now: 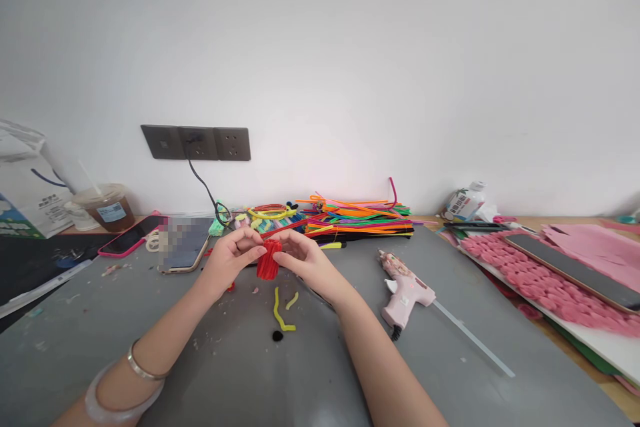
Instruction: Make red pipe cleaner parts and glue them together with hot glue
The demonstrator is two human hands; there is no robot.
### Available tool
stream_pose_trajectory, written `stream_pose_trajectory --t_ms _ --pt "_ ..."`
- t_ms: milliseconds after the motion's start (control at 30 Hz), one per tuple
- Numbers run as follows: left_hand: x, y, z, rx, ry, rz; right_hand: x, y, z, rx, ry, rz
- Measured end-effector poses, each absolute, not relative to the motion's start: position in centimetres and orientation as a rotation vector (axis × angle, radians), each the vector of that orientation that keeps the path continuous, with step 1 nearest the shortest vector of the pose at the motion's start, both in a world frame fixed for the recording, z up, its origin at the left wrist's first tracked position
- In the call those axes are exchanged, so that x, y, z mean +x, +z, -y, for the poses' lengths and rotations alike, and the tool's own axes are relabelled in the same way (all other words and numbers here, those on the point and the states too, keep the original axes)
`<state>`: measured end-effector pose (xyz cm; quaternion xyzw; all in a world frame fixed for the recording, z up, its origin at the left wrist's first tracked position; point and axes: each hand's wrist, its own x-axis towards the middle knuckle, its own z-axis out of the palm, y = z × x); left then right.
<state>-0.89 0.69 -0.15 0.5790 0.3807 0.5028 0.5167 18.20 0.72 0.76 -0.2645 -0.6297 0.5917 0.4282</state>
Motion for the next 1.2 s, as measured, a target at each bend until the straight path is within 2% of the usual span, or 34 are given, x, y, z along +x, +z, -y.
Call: stream_pose_trajectory --t_ms 233,800,1200 --pt "-0.5 0.0 -0.6 1.287 1.201 -0.849 18.1 0.5 -0.9 -0.620 1.697 1.318" --pt "-0.4 -0.1 -0.1 1.556 1.152 -0.954 18.0 -0.2 -1.9 -0.654 1.737 0.884" --pt "-0.8 -0.8 -0.9 1.619 1.336 -0.941 17.8 -0.2 -1.6 -0.652 1.891 1.002"
